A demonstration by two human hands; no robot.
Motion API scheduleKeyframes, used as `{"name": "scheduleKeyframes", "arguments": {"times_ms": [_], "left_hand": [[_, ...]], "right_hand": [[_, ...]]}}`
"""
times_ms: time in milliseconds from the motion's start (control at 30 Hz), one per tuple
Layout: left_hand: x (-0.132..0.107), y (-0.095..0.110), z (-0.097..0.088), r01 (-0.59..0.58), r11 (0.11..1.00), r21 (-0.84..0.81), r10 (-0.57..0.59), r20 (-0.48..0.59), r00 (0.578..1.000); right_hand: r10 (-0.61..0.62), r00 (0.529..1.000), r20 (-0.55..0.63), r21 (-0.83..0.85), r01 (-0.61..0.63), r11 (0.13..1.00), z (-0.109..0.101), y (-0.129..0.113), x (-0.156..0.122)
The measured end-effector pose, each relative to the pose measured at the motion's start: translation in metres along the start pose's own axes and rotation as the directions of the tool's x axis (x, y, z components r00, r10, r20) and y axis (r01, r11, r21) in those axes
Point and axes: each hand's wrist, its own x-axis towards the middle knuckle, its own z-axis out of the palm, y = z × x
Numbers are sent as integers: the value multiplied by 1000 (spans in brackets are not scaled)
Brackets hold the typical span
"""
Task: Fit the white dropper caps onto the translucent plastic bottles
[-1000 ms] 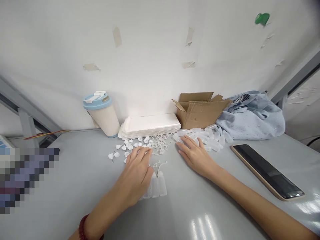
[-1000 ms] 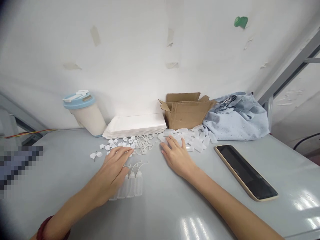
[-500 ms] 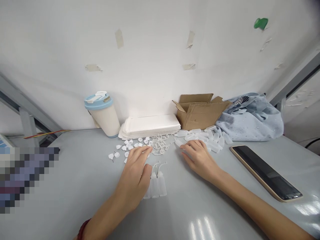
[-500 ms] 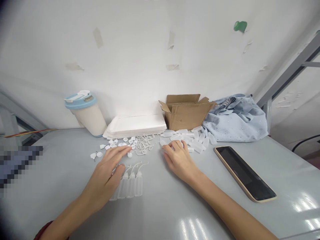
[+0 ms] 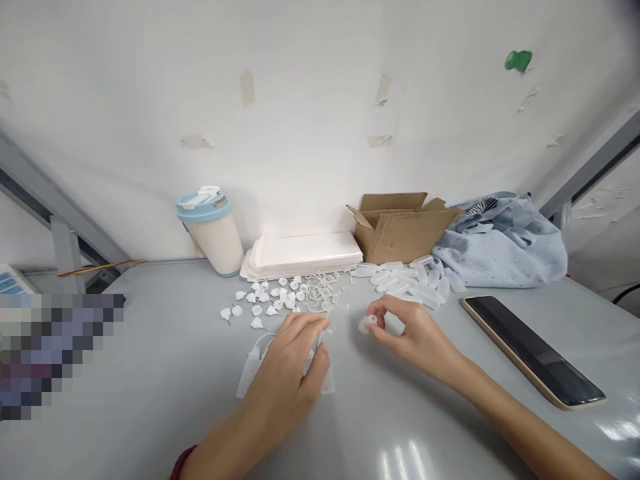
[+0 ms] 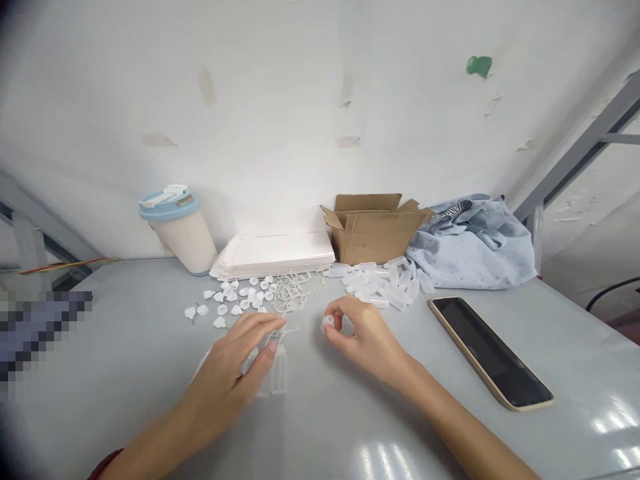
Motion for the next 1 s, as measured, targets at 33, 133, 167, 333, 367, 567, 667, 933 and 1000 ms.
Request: {"name": "scheduleKeyframes", "arguments": {"times_ms": [33, 133, 167, 333, 367, 567, 667, 933, 1000], "left_hand": [[-1, 2, 1, -3, 1000, -11, 3, 22, 1000], [-3, 6, 3, -17, 999, -28, 19, 59, 998], [-4, 7, 4, -26, 999, -28, 27, 67, 997], [-8, 11, 7, -75, 997, -23, 77, 104, 992], [-9, 11, 7, -76, 997, -23, 78, 108, 991], [-12, 9, 9, -116, 993, -6, 116, 113, 987], [-12, 7, 9, -169, 986, 2, 168, 98, 981], [-11, 3, 11, -264, 965, 8, 264, 26, 964], [-11, 3, 12, -278, 960, 21, 277, 28, 960]], "right_hand": [[16, 999, 48, 31, -18, 999, 0, -3, -1], [35, 992, 118, 84, -45, 995, 4, -7, -4], [33, 992, 124, 91, -45, 995, 7, -7, -5], [-10, 986, 165, 43, 3, 999, 23, -2, -3], [-18, 985, 173, 32, 13, 999, 26, -1, -3], [-96, 979, 179, 36, 91, 995, 34, -7, -10], [-119, 980, 159, 82, 107, 991, 35, -11, -13], [-122, 979, 164, 138, 99, 985, 33, -13, -14], [-119, 979, 168, 153, 93, 984, 33, -13, -14]]}}
